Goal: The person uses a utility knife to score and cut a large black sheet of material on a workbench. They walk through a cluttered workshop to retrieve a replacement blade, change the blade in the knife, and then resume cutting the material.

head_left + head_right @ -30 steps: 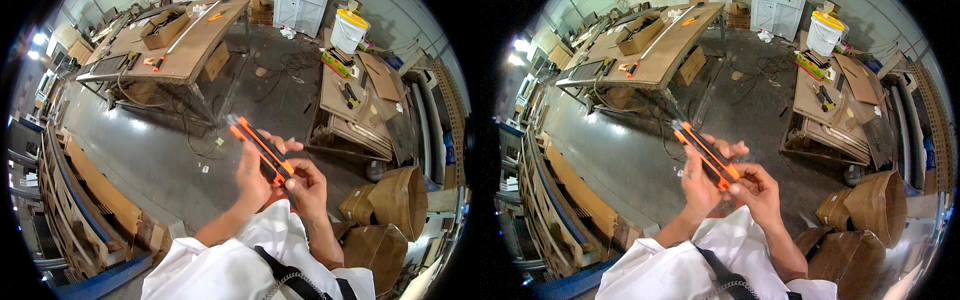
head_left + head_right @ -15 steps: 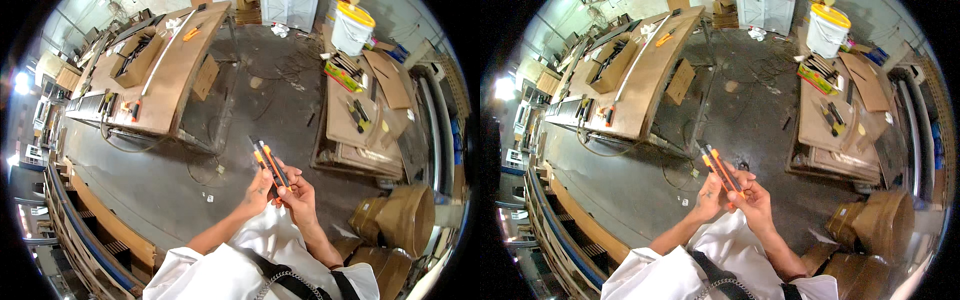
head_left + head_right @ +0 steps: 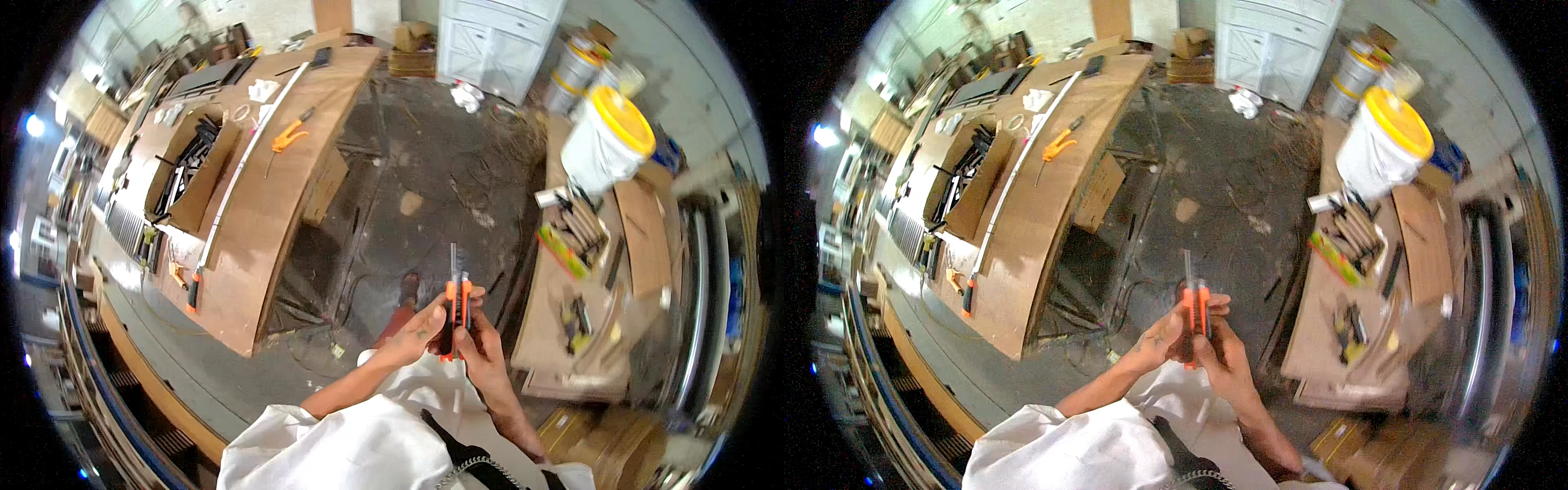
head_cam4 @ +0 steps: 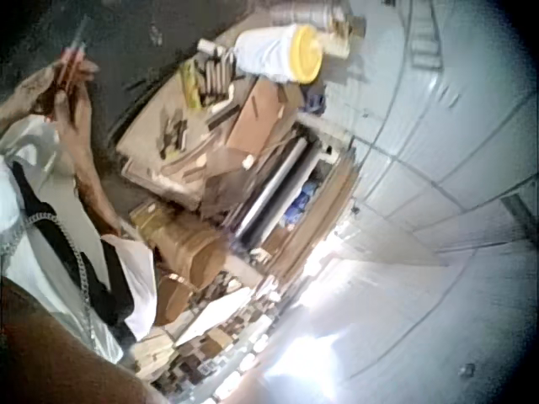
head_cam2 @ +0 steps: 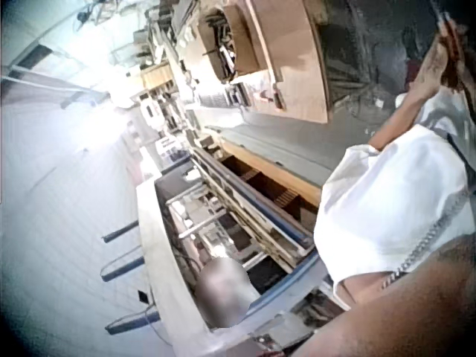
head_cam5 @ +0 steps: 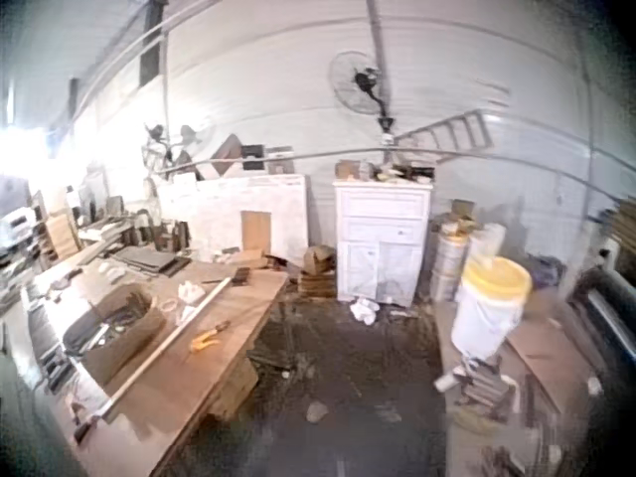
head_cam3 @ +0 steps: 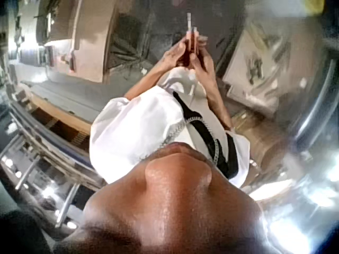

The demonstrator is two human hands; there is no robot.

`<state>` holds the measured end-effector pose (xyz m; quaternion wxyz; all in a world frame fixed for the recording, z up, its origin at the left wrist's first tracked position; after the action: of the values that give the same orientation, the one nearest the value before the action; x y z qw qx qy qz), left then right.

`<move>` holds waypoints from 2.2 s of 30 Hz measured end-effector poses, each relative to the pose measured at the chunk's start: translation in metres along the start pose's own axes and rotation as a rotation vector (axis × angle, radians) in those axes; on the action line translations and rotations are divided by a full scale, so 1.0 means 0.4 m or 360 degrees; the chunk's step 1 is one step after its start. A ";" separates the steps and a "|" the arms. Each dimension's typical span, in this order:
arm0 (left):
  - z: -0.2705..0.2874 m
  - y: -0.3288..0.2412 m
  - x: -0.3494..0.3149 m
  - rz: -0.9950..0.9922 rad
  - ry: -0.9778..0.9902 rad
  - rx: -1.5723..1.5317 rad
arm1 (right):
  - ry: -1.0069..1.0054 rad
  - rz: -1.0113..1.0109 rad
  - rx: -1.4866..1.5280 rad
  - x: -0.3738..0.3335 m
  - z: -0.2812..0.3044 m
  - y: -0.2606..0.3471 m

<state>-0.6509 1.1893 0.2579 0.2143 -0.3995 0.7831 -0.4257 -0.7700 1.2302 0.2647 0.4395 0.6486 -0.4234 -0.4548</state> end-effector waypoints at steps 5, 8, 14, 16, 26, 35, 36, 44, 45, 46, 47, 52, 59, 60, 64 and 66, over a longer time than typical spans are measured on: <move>0.194 -0.104 0.363 0.0082 -0.0019 -0.0055 | -0.0150 0.0046 -0.0107 0.411 0.134 0.098; 0.292 -0.188 0.616 0.0085 -0.0011 0.0064 | -0.0296 0.0093 -0.0284 0.656 0.228 0.206; 0.474 -0.410 1.091 -0.0076 -0.0314 0.0018 | -0.0490 0.0059 -0.0344 1.057 0.402 0.407; 0.542 -0.468 1.262 -0.0134 -0.0437 0.0020 | -0.0571 0.0096 -0.0261 1.193 0.457 0.455; 0.984 -0.620 1.874 -0.0189 -0.0995 0.0401 | 0.0199 0.0168 -0.0314 2.022 0.732 0.509; 1.187 -0.863 2.195 -0.0628 -0.1297 -0.0008 | 0.0887 0.0057 -0.0349 2.598 0.759 0.786; 1.223 -0.880 2.218 -0.0665 -0.1368 -0.0049 | 0.0886 0.0006 -0.0355 2.645 0.741 0.800; 1.581 -0.975 2.335 -0.0653 -0.1668 0.0035 | 0.1030 -0.0105 -0.0608 3.045 0.549 0.812; 1.647 -0.994 2.334 -0.0647 -0.1731 0.0079 | 0.1042 -0.0110 -0.0573 3.111 0.519 0.786; 1.714 -1.016 2.330 -0.0688 -0.1832 0.0098 | 0.1055 -0.0117 -0.0537 3.178 0.477 0.763; 1.777 -1.039 2.322 -0.0719 -0.1933 0.0109 | 0.0961 -0.0064 -0.0607 3.231 0.414 0.758; 2.116 -1.213 2.177 -0.1199 -0.2314 -0.0180 | 0.1095 -0.0308 -0.0468 3.493 0.042 0.726; 2.353 -1.427 1.796 -0.1265 -0.3067 0.0109 | 0.1143 -0.0407 -0.0313 3.887 -0.336 0.720; 2.397 -1.413 1.752 -0.1357 -0.3119 -0.0043 | 0.1165 -0.0472 -0.0239 3.923 -0.393 0.707; 2.543 -1.414 1.634 -0.1086 -0.3665 0.0349 | 0.1493 -0.0809 -0.0062 4.059 -0.608 0.634; 2.615 -1.489 1.588 -0.0527 -0.3960 0.0809 | 0.1752 -0.0857 -0.0016 4.110 -0.734 0.613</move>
<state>-0.0542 -0.0319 0.1892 0.8136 -0.5669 -0.1057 0.0745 -0.1498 -0.3384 0.1996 0.4664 0.8705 0.0467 -0.1500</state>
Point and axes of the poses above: each hand's wrist, its own x-axis towards the middle knuckle, its own z-axis out of the back of the hand, y = z × x, the point moved 5 cm from there along x, towards the middle knuckle, and after that the axes turned 4 degrees about -x, right-handed, at the moved point
